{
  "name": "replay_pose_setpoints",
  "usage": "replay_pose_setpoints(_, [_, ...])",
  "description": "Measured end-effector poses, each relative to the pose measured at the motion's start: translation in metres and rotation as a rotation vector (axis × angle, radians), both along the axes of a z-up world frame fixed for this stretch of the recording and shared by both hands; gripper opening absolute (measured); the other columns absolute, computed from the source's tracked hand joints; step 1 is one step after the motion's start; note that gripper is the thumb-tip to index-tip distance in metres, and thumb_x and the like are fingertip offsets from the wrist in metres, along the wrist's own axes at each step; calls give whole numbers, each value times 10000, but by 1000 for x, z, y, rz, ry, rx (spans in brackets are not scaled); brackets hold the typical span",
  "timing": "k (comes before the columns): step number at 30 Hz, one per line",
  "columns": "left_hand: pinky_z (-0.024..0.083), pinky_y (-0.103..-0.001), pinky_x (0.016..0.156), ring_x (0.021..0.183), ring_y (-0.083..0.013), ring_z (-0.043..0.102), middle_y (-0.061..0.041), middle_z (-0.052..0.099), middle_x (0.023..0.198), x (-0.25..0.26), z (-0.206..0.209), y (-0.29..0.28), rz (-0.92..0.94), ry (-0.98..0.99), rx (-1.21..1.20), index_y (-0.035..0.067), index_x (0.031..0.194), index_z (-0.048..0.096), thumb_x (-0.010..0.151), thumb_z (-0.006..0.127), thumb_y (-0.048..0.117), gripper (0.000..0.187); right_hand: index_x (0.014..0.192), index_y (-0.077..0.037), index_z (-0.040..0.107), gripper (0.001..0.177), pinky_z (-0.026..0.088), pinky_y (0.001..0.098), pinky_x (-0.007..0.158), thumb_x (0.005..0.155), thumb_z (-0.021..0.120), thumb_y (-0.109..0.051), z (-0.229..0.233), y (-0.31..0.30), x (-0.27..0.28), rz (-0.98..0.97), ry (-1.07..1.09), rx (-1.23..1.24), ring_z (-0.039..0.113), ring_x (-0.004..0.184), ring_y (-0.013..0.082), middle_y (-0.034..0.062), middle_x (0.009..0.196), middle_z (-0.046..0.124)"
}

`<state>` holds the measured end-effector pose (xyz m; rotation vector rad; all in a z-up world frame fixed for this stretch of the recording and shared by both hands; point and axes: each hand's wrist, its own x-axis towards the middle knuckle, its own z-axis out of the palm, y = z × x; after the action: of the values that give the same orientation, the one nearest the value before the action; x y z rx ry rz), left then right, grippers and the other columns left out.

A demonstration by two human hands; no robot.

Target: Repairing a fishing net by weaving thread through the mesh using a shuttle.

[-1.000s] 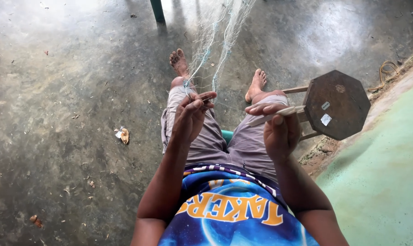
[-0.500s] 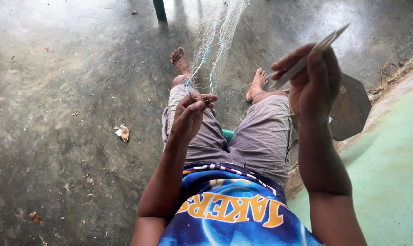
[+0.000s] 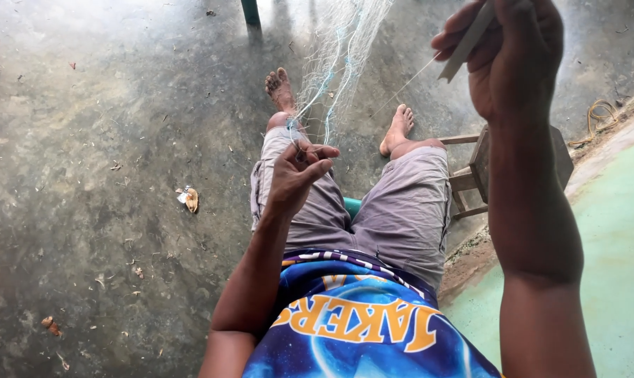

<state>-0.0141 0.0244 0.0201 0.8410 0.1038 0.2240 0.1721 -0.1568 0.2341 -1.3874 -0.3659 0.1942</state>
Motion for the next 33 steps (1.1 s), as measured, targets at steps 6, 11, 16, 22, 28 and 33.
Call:
replay_pose_setpoints(6, [559,-318,915,1032,-211,719,-161,741,1011,1,5,-4,90,55,73,148,844,471,872,730,-67,338,813,2,698,291,701,405,646,1011,609,-192,13,1,0,-86,108,143,765,680,310,169,753,718])
replay_pose_setpoints(11, [578,-361,954,1031,-206,706,-129,720,992,-1,9,-2,79,36,177,161,844,462,889,743,-20,337,834,-11,697,253,727,489,701,989,659,-207,20,-6,4,-109,119,207,734,701,293,141,755,680])
replay_pose_setpoints(16, [578,-373,972,1046,-212,705,-123,721,1008,-3,13,-1,74,-7,261,170,870,463,911,731,3,319,833,-27,684,232,743,489,729,988,652,-197,23,-11,10,-107,98,185,714,694,255,122,741,639])
replay_pose_setpoints(22, [556,-336,912,998,-187,696,-100,716,967,-3,8,-6,112,-13,238,163,855,460,921,730,22,311,867,-68,681,183,689,446,725,1013,655,-176,19,-14,15,-80,125,192,662,722,216,76,784,619])
replay_pose_setpoints(28, [546,-270,827,882,-128,683,-44,694,877,-3,5,-7,212,28,302,139,855,515,911,755,25,272,723,-79,564,268,362,282,527,980,636,-107,16,-21,23,-146,133,194,468,581,137,36,661,474])
replay_pose_setpoints(33, [518,-242,705,792,-104,644,-33,659,807,0,7,-6,253,54,423,156,786,456,889,758,-15,361,768,-144,430,252,257,279,500,976,532,-44,10,-34,26,-248,-106,76,305,563,108,-5,689,356])
